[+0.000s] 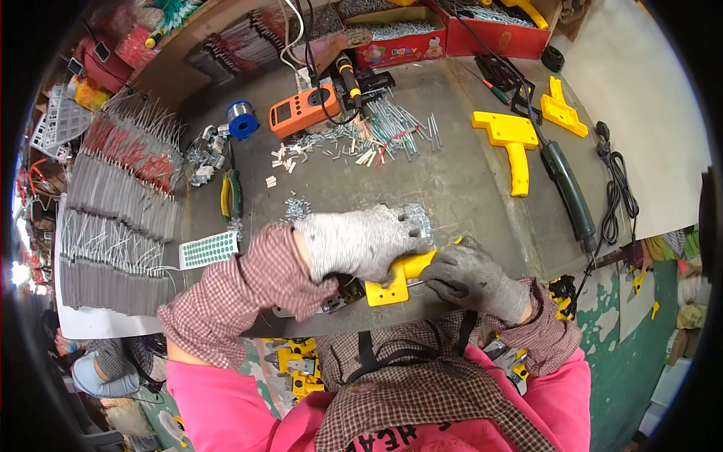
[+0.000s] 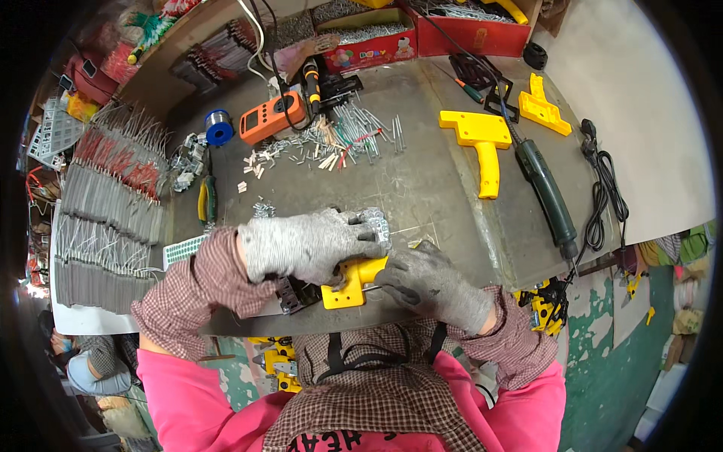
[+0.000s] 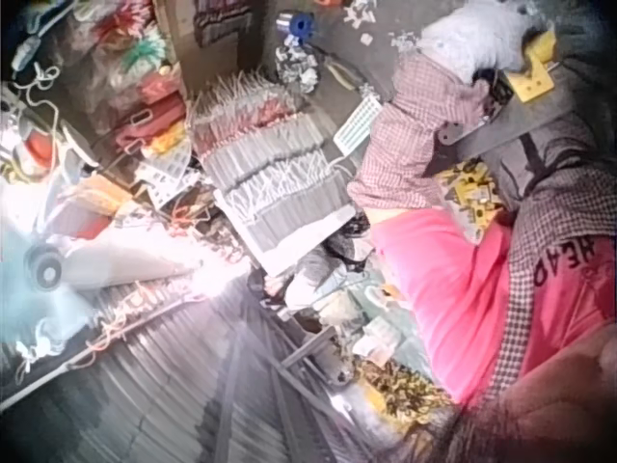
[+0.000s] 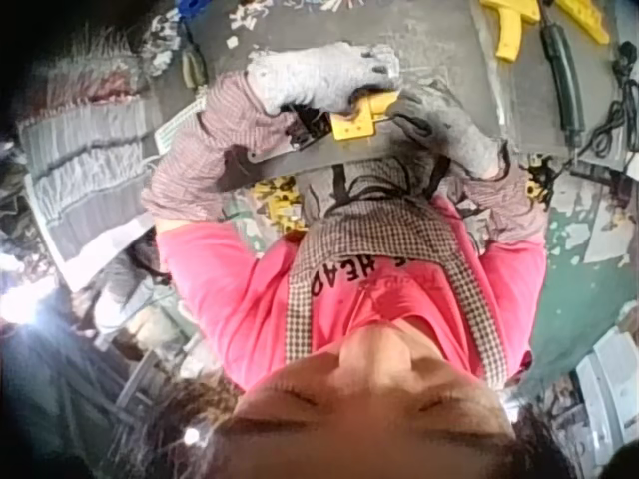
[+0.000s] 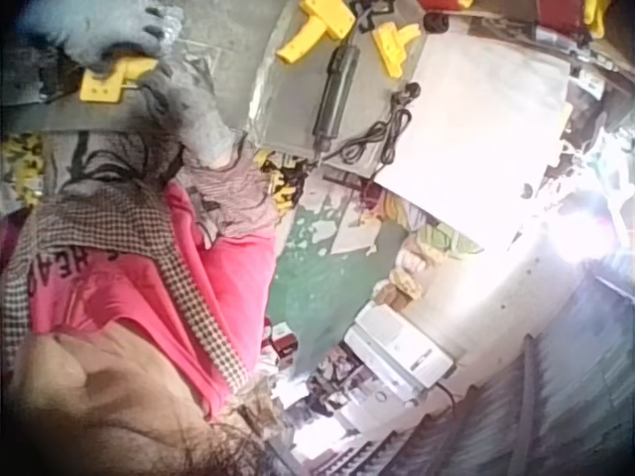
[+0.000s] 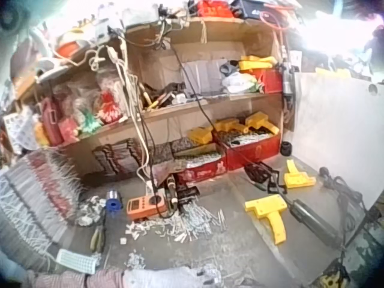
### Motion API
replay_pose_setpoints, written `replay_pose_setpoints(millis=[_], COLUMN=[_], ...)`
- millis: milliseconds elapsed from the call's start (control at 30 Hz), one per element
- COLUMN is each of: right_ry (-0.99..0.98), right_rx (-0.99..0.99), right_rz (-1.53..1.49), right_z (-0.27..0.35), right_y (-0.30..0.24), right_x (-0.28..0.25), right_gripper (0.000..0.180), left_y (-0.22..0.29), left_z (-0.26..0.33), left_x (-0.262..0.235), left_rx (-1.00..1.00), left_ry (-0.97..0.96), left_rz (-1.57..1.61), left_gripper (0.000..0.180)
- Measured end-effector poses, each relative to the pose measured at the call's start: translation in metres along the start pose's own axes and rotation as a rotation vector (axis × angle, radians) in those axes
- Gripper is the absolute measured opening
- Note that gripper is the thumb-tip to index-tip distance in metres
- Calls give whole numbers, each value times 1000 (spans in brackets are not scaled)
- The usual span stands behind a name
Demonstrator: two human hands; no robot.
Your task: The person assembles handheld electronic tools by joining yellow tool housings with internal metal mounting plates, wiring harnesses, and electrical components. The assembly involves using a soldering iron, multimeter, and pliers.
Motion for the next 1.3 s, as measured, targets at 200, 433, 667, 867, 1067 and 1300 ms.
replay_pose_setpoints(millis=[200,433,667,867,1067,1300], right_ry=[328,245,123,-66,-332,-577], right_rx=[91,190,119,123,111,30], right_rz=[25,-656,138,-428,-200,-126], right_z=[9,6,-14,-36,-72,-108], right_y=[-19,-23,-19,9,28,-17], right_x=[-13,30,-5,-27,-13,1], right_gripper=[26,33,37,40,57,60], left_y=[-6,-18,-3,17,13,10], left_z=[13,23,129,158,166,170], left_x=[-1,10,-5,57,55,61], left_rx=[-93,-268,-414,-566,-560,-578], left_ry=[67,64,791,953,1138,1143], left_rz=[-9,14,17,155,182,203], left_gripper=[65,58,78,112,103,103])
Point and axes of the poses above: each hand's wrist, its own z-axis away from the middle knuckle, its own x-axis out of the palm, y = z × x, the point moved 10 cm from there along -z, towards the middle knuckle, and after that the axes turned 3 degrees about z, right-handed, at the moved point
